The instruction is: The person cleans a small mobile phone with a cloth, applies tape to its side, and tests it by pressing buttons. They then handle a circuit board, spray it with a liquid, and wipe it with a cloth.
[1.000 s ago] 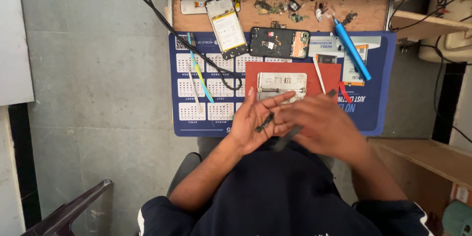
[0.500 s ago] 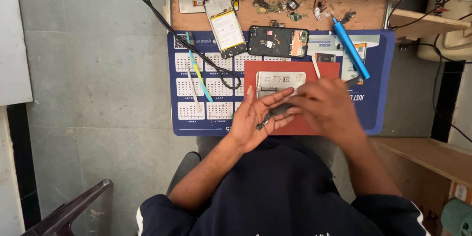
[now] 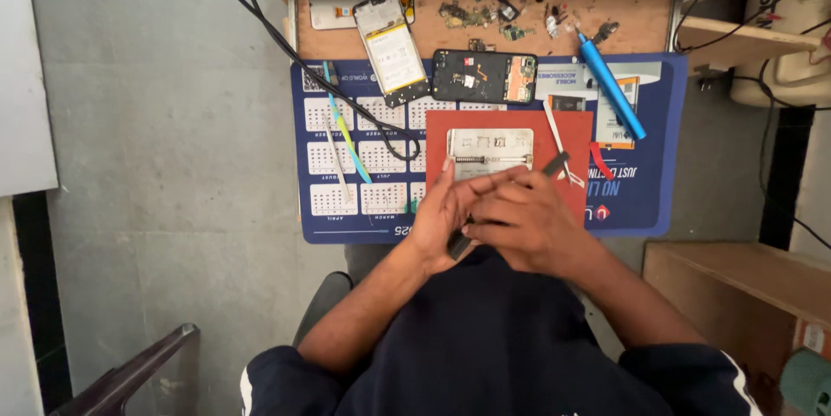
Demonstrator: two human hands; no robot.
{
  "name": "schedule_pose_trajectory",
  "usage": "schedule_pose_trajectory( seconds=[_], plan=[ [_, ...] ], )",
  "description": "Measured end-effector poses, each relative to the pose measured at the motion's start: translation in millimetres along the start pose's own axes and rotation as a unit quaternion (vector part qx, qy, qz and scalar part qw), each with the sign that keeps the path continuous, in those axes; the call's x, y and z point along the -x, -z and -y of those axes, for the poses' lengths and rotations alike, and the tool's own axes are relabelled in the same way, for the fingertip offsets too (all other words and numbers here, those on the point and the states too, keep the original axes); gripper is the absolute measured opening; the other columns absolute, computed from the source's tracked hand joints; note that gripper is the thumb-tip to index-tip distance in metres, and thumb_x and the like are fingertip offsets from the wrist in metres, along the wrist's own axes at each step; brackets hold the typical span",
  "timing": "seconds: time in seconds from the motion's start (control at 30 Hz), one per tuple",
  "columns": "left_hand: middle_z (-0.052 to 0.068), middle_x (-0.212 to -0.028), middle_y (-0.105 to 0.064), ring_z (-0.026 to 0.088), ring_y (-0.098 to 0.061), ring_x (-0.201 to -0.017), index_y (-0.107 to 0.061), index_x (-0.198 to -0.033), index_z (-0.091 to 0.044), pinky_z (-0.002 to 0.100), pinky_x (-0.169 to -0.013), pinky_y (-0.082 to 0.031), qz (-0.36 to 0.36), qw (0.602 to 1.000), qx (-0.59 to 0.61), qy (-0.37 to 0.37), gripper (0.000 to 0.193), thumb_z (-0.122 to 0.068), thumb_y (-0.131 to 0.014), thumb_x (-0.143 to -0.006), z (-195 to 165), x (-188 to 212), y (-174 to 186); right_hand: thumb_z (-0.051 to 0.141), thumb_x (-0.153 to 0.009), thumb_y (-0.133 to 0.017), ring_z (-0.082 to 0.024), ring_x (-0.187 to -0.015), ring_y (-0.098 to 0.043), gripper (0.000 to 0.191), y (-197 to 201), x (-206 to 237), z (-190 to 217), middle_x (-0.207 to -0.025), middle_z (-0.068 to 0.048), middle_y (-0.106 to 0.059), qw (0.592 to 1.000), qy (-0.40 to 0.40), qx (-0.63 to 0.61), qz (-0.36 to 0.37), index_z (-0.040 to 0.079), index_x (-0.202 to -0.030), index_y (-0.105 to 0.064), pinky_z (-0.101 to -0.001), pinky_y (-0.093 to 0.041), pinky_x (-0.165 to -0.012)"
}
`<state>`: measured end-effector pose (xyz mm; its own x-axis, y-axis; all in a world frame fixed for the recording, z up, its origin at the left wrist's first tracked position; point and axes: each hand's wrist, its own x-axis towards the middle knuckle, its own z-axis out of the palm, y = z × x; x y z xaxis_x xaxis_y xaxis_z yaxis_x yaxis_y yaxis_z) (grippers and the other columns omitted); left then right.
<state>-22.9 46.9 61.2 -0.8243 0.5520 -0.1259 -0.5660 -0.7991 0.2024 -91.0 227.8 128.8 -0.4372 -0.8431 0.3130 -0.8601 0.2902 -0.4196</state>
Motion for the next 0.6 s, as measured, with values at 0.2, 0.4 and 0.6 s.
schedule_pose_trajectory(
  seconds=[0.2, 0.4, 0.6],
  plan=[
    [0.015, -0.142, -0.059, 0.019, -0.059, -0.123, -0.042, -0.156, 0.01, 0.037, -0.102, -0.045, -0.086, 0.996, -0.037, -0.007, 0.091, -0.066, -0.016, -0.112, -2.5, 1.4, -3.6, 0.013, -0.072, -0.079, -0.018, -0.096, -0.063, 0.024, 5.4, -9.4, 9.9, -0.102, 0.006, -0.069, 0.996, -0.07, 0.045, 0.019, 0.02, -0.095, -0.075, -0.0453, -0.042, -0.082],
    [0.015, -0.143, -0.057, 0.024, -0.059, -0.126, -0.04, -0.154, 0.01, 0.041, -0.119, -0.043, -0.072, 0.997, 0.001, -0.013, 0.094, -0.069, -0.016, -0.108, -9.6, 1.8, -16.8, 0.01, -0.07, -0.078, -0.019, -0.101, -0.063, 0.024, 1.6, -6.0, 9.3, -0.105, 0.007, -0.069, 0.998, -0.058, -0.035, -0.008, 0.022, -0.09, -0.071, -0.0433, -0.044, -0.08],
    [0.009, -0.15, -0.053, 0.016, -0.054, -0.125, -0.041, -0.159, 0.004, 0.034, -0.099, -0.036, -0.152, 0.98, -0.119, 0.057, 0.098, -0.072, -0.015, -0.101, -13.1, 8.4, -21.5, 0.013, -0.072, -0.078, -0.019, -0.093, -0.062, 0.024, 9.4, -9.9, 18.3, -0.093, 0.003, -0.064, 0.998, -0.036, 0.052, -0.005, 0.017, -0.095, -0.074, -0.0446, -0.045, -0.08]
  ],
)
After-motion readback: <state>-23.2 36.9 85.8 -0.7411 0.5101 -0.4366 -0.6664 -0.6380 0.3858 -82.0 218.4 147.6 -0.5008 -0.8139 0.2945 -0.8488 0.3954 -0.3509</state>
